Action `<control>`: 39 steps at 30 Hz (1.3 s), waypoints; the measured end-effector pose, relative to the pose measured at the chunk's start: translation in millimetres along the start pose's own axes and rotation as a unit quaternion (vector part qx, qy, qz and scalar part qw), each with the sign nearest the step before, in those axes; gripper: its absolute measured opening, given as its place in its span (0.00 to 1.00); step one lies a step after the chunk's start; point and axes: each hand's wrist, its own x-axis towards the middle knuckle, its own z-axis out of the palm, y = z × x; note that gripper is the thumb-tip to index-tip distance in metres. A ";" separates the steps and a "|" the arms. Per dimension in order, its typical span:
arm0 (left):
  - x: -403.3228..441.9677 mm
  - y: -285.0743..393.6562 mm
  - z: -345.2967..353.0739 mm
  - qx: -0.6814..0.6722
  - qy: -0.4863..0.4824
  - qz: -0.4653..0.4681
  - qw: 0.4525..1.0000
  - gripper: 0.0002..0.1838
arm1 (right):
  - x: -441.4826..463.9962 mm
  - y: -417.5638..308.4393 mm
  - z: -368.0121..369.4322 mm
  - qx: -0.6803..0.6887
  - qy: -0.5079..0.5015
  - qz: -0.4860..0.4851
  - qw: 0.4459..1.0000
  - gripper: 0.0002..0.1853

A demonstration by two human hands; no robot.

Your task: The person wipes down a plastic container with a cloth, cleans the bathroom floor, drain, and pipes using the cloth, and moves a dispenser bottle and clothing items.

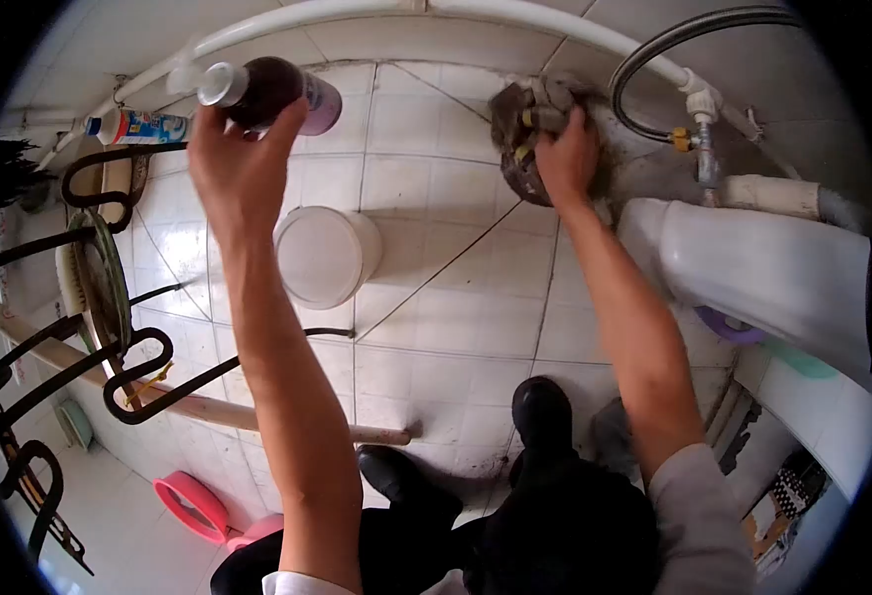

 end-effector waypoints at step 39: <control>-15.6 -43.0 71.6 0.302 -0.146 -0.075 0.939 0.42 | -166.8 23.1 -52.1 0.210 -0.229 -0.371 0.875 0.28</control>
